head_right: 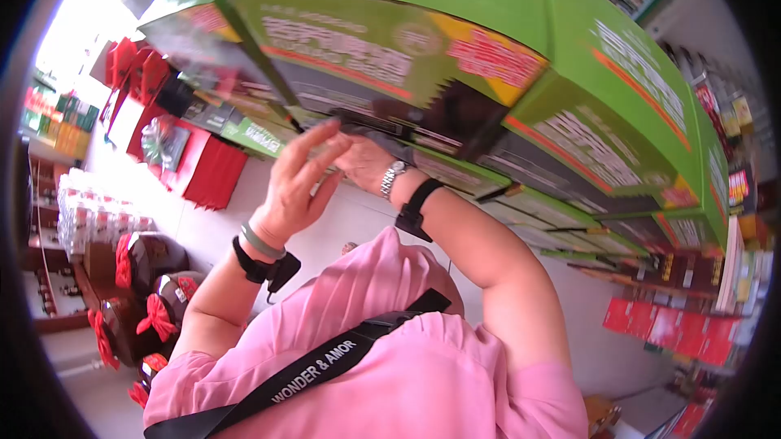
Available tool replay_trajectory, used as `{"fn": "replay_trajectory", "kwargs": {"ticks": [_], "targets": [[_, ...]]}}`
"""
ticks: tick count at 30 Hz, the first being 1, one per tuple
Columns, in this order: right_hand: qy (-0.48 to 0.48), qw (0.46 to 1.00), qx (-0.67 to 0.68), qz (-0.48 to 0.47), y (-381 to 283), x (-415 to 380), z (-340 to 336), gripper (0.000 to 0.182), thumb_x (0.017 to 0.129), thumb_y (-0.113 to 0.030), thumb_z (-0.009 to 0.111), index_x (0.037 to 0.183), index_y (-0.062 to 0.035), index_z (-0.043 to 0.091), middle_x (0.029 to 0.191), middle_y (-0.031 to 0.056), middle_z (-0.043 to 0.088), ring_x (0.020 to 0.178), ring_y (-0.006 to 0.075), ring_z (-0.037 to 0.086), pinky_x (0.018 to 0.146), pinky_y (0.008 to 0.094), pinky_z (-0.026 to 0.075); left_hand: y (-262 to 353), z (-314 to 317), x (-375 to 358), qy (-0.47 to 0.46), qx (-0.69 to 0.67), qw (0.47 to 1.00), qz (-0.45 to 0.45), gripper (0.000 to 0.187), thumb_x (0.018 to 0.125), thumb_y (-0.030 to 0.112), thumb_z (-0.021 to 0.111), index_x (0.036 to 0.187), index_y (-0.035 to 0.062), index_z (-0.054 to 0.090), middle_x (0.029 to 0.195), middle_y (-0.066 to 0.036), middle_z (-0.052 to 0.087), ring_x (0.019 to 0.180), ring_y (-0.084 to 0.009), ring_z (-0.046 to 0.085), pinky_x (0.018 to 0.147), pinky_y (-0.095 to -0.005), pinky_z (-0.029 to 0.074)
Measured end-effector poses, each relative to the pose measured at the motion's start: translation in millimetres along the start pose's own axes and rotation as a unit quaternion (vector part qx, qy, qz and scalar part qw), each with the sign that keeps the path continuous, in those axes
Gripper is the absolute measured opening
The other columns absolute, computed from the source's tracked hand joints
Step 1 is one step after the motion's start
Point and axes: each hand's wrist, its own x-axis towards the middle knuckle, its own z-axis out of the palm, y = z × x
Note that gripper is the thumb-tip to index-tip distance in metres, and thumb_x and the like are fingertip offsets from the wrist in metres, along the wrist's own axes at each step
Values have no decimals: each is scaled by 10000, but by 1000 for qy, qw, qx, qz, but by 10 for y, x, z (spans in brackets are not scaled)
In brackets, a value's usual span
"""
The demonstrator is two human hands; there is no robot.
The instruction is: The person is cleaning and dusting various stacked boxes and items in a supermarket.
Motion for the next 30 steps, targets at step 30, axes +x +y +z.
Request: {"fn": "replay_trajectory", "kwargs": {"ticks": [30], "targets": [[17,894,-431,-123,-639,2450,-160,529,851,-170,618,1370,-114,541,1497,81,470,1405,230,406,1149,397,329,-560,-271,-4924,-136,-37,707,-693,361,887,220,695,1231,122,644,1265,-140,619,1078,-338,654,948,-439,521]]}}
